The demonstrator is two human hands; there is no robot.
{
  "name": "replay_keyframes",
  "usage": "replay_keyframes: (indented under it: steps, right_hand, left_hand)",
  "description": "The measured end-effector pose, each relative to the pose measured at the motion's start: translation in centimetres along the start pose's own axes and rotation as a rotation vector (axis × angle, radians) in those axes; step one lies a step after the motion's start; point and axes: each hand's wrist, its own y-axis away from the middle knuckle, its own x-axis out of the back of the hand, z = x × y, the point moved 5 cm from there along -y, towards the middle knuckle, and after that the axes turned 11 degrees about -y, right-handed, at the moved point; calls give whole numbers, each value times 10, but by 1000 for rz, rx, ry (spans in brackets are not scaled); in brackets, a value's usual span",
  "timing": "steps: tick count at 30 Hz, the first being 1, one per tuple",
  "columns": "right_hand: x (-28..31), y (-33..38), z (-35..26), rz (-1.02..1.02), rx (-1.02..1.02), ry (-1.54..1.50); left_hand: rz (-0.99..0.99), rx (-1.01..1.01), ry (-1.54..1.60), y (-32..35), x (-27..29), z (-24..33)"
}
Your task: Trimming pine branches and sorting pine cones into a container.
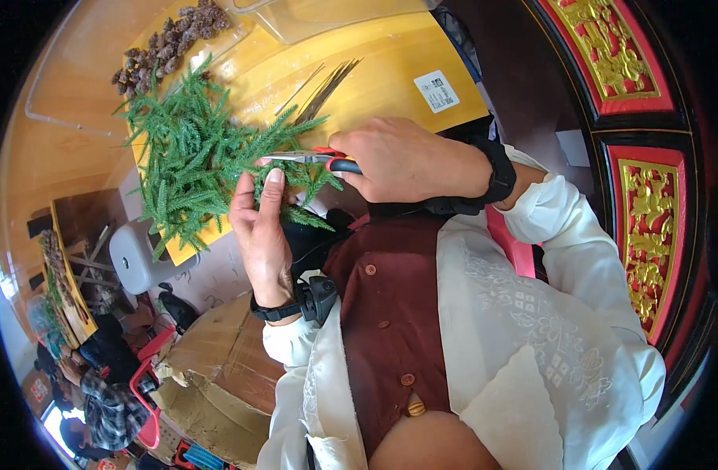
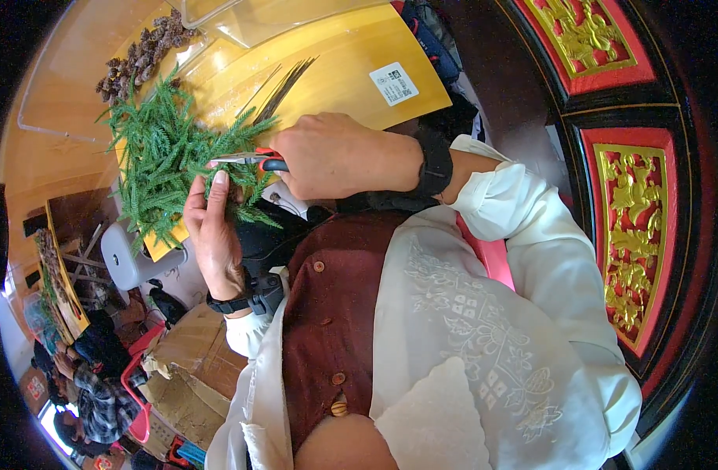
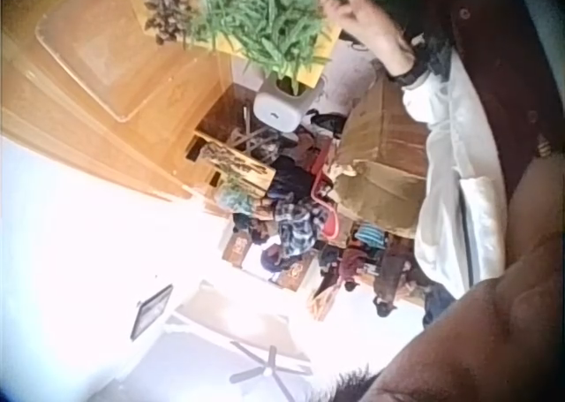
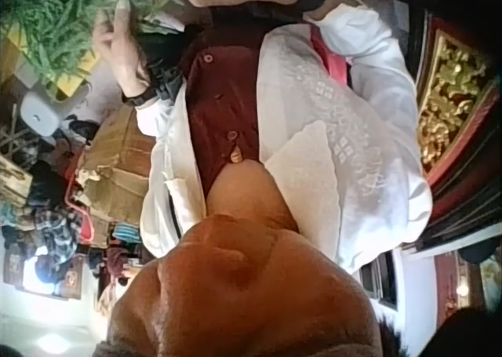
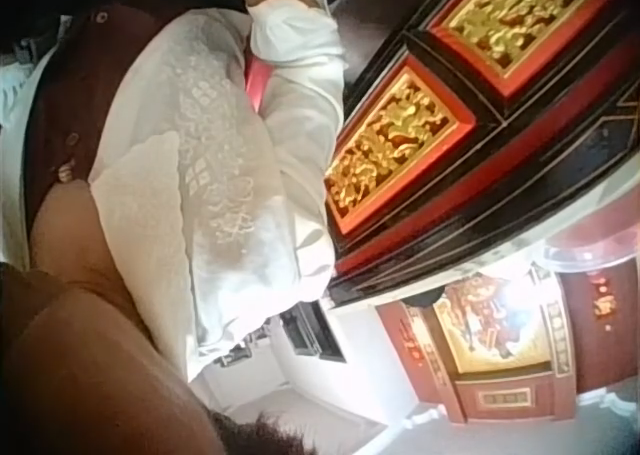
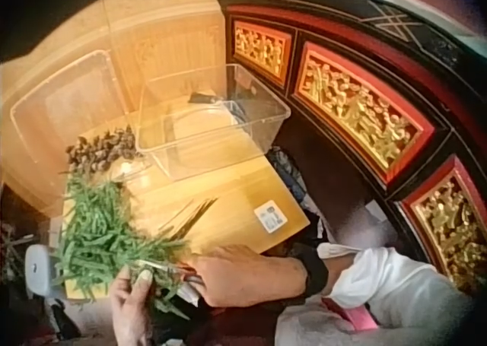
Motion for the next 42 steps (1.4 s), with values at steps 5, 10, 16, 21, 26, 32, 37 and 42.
replay_keyframes:
  steps: [5, 10, 16, 21, 26, 32, 37, 42]
  right_hand:
    - [6, -1, 0, 31, 30, -4]
    - [7, 0, 0, -54, -2, -5]
    - [4, 0, 2, -11, 7, 22]
    - [3, 0, 3, 61, 28, 90]
    - [4, -1, 1, 32, 6, 65]
    - [5, -1, 3, 32, 37, -20]
    - [6, 1, 1, 60, 35, -64]
    - [5, -2, 4, 44, 32, -42]
  left_hand:
    - [112, 48, 60, 3, 3, 0]
    - [164, 72, -11, 7, 1, 4]
    - [179, 70, -7, 8, 1, 5]
    - [111, 45, 42, 2, 5, -1]
    - [-4, 17, 112, 0, 2, 5]
    - [186, 28, 45, 9, -1, 12]
    - [164, -32, -116, 6, 3, 9]
    - [134, -126, -270, 5, 1, 12]
